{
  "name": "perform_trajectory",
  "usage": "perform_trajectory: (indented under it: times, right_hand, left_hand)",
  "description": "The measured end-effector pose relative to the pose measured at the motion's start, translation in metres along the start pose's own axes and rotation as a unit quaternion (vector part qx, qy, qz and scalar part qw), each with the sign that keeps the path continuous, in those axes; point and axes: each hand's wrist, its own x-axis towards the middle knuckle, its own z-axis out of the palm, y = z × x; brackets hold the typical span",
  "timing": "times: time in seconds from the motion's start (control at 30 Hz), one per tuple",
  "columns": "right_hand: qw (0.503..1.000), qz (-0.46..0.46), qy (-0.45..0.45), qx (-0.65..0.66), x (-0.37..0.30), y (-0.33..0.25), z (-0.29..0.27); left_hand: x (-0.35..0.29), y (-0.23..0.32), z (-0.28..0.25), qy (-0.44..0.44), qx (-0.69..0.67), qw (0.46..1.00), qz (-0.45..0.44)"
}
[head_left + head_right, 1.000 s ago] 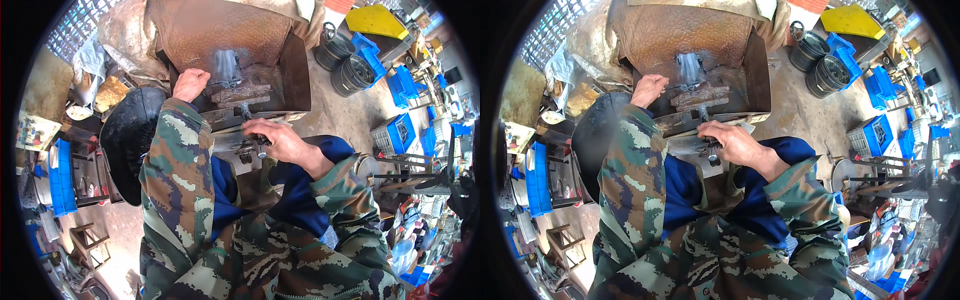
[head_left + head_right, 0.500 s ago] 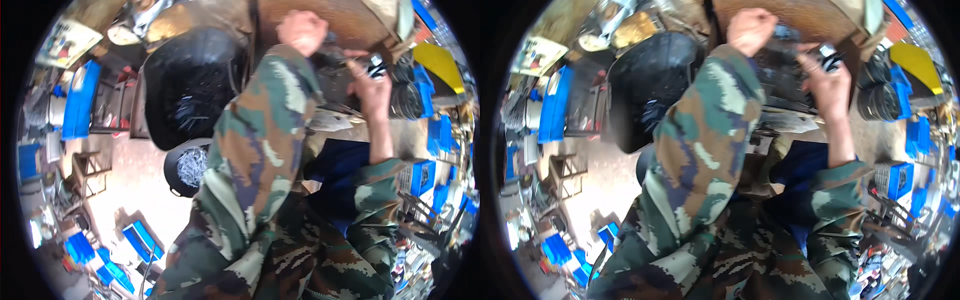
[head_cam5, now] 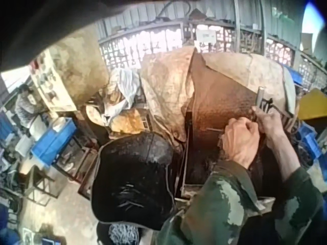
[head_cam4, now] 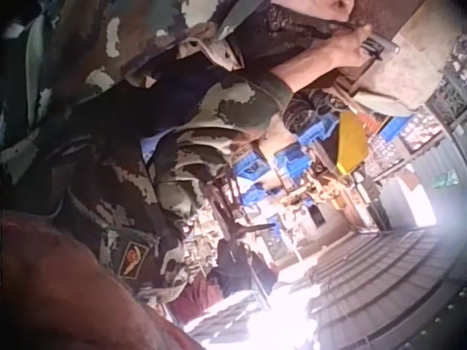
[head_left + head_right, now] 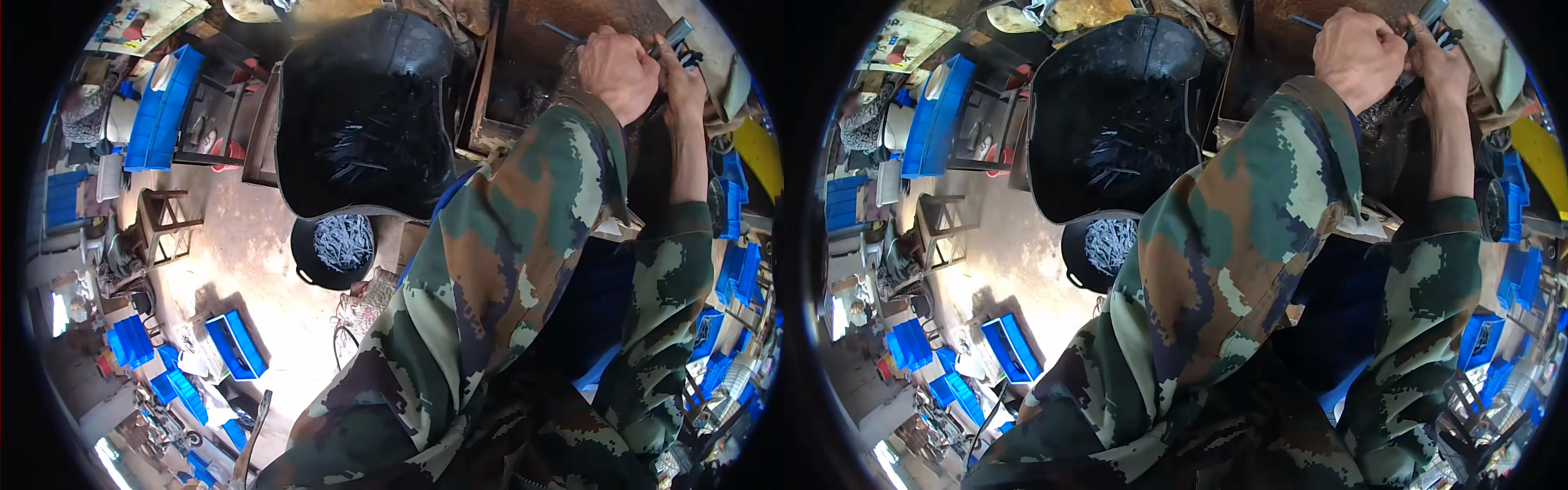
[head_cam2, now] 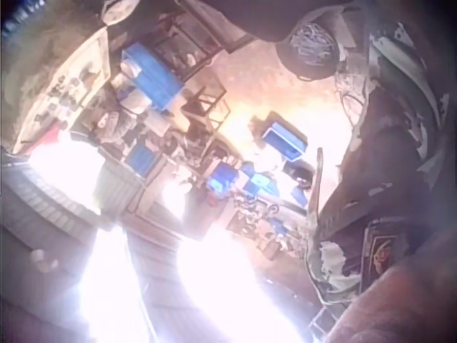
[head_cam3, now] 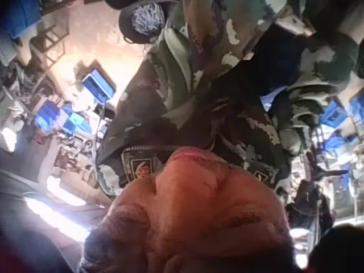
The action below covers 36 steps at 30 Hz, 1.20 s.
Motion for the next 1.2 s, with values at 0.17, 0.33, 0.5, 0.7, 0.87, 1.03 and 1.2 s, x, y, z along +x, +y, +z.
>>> perform_trajectory:
  times: [0.17, 0.33, 0.5, 0.7, 0.87, 1.03, 1.2]
  right_hand:
    - [1.000, 0.004, 0.013, -0.002, 0.003, 0.009, 0.003]
    - [0.998, -0.013, 0.058, -0.025, -0.005, 0.002, 0.014]
    - [0.996, 0.084, 0.006, 0.013, 0.006, -0.010, -0.010]
    - [0.998, -0.011, 0.065, -0.012, -0.013, -0.011, 0.019]
    - [0.996, -0.049, 0.074, -0.020, -0.023, -0.013, 0.017]
    - [0.997, 0.003, 0.076, -0.017, -0.020, -0.015, 0.015]
    - [0.997, -0.052, 0.060, -0.009, -0.030, -0.019, 0.022]
  left_hand:
    - [-0.003, -0.006, 0.004, 0.003, -0.011, 1.000, -0.007]
    - [-0.006, 0.006, -0.015, 0.002, -0.018, 1.000, 0.010]
    - [0.008, 0.017, -0.129, -0.237, -0.054, 0.969, -0.045]
    - [-0.009, -0.092, -0.318, -0.338, 0.342, 0.874, -0.069]
    - [-0.053, -0.153, -0.393, -0.422, 0.479, 0.753, -0.160]
    - [-0.078, -0.172, -0.396, -0.449, 0.524, 0.701, -0.179]
    - [-0.081, -0.164, -0.393, -0.480, 0.559, 0.656, -0.163]
